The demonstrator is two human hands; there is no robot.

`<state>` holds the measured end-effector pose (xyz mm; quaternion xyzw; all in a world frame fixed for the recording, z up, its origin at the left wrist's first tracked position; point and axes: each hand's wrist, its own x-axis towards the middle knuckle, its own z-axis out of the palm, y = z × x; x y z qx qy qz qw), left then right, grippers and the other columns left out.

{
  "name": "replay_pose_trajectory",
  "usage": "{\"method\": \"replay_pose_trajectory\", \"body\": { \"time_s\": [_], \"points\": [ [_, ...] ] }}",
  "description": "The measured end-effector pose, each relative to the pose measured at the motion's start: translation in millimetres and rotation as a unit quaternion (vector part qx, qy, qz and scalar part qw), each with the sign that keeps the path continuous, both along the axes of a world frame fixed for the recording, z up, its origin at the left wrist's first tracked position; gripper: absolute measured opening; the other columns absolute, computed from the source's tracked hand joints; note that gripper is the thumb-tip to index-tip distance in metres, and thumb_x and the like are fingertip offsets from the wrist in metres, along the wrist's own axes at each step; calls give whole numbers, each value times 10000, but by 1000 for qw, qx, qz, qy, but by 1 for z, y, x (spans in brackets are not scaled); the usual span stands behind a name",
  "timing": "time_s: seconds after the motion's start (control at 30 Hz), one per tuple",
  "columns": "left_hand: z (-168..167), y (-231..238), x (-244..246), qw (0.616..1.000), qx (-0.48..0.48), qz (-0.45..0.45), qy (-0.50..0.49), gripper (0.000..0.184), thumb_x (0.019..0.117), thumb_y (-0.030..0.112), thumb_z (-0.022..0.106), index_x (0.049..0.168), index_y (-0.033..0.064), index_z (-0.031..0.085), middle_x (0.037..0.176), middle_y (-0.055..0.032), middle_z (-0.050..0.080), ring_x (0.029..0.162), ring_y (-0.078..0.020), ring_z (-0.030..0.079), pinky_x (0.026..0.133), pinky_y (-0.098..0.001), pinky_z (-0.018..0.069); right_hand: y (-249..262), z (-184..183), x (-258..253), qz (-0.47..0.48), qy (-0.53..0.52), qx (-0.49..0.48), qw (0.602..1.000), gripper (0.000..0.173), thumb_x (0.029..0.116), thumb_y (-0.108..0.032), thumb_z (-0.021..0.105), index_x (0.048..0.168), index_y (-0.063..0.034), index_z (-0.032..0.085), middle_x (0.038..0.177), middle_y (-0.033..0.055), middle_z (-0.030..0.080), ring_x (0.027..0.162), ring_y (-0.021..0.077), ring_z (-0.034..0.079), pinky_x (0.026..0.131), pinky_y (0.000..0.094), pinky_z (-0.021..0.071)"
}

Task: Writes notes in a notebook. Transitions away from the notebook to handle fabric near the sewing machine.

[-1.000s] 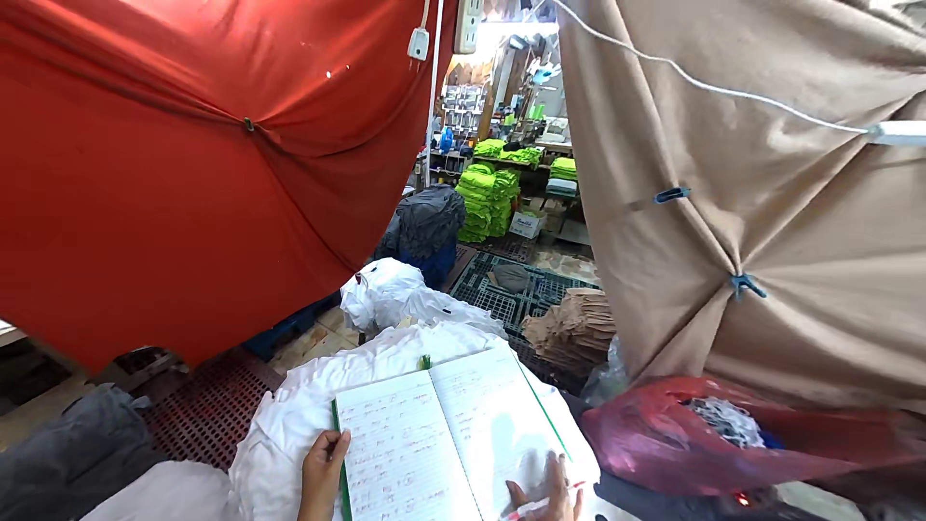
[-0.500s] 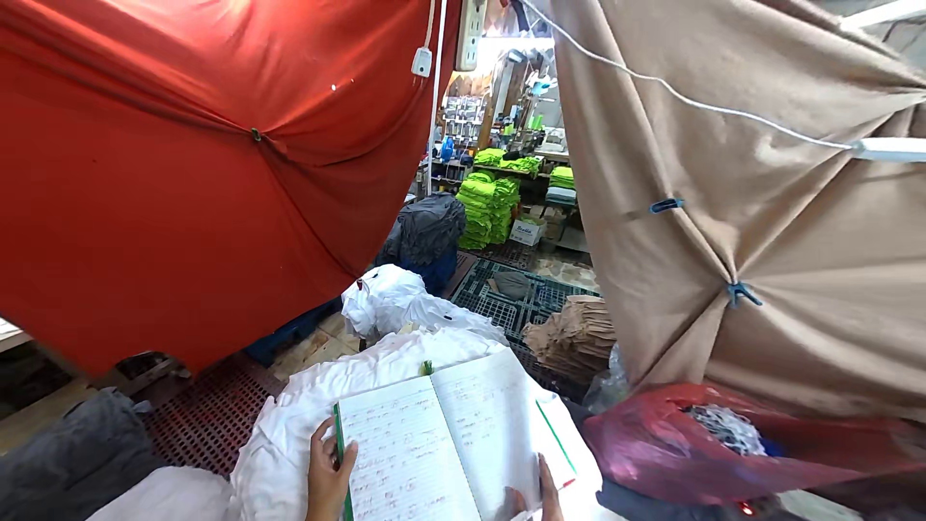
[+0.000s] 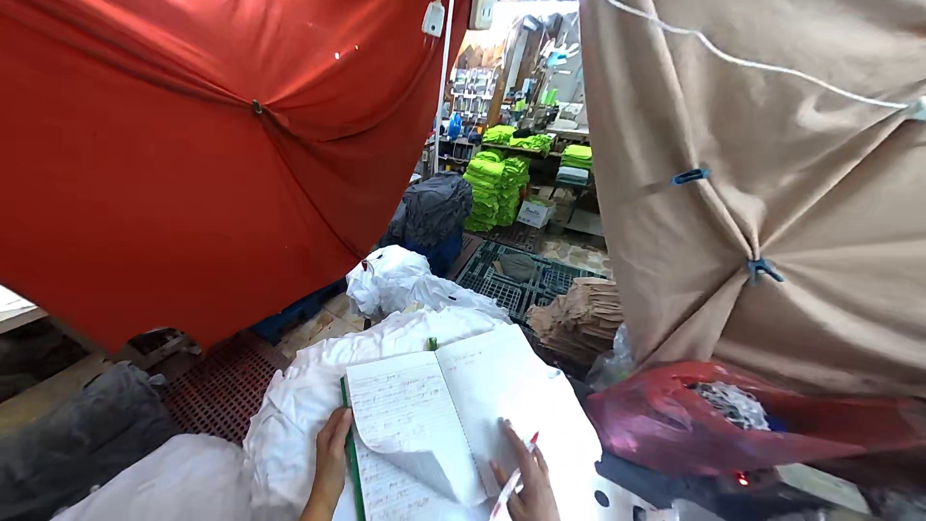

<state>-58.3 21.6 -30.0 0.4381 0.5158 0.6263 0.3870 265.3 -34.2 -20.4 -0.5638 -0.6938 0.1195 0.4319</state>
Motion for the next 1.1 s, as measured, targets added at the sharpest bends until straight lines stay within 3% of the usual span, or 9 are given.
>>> {"method": "replay_pose_trajectory", "body": {
  "time_s": [0.1, 0.23, 0.3, 0.67, 1.1],
  "points": [
    [6, 0, 1, 1000, -24, 11, -7, 448, 1062, 292, 396, 1144, -62, 658, 1032, -74, 721, 954, -77, 695, 883, -282, 579, 10, -31, 21, -63, -80, 16, 995, 631, 960, -374, 629, 1413, 60, 564, 1452, 267, 555, 1384, 459, 495, 1151, 748, 221],
    [3, 7, 2, 997, -13, 24, 79, 228, 1004, 189, 584, 984, 0, 711, 857, -7, 698, 775, -34, 647, 747, -212, 547, 13, -48, 27, -80, -111, 29, 990, 561, 990, -407, 557, 1381, -10, 623, 1452, 239, 567, 1386, 431, 504, 1169, 704, 242],
    [1, 10, 2, 996, -16, 29, 84, 179, 992, 156, 619, 937, 15, 715, 810, 5, 684, 725, -30, 628, 701, -195, 532, 14, -51, 25, -84, -113, 41, 989, 563, 1003, -425, 522, 1381, -20, 624, 1449, 228, 573, 1399, 404, 497, 1179, 689, 232],
    [1, 14, -1, 998, -38, 23, 31, 186, 1002, 144, 614, 885, 27, 700, 747, -11, 665, 679, -69, 627, 659, -221, 534, 17, -58, 27, -83, -102, 60, 990, 535, 1020, -423, 493, 1321, -11, 654, 1429, 252, 580, 1396, 405, 499, 1192, 654, 232],
    [2, 13, 0, 997, -55, 27, 50, 200, 996, 187, 642, 868, 39, 684, 736, 3, 638, 673, -69, 601, 654, -218, 507, 16, -59, 27, -81, -93, 68, 990, 499, 1015, -392, 512, 1273, 6, 667, 1420, 264, 582, 1402, 414, 488, 1195, 647, 222]
  ]
}}
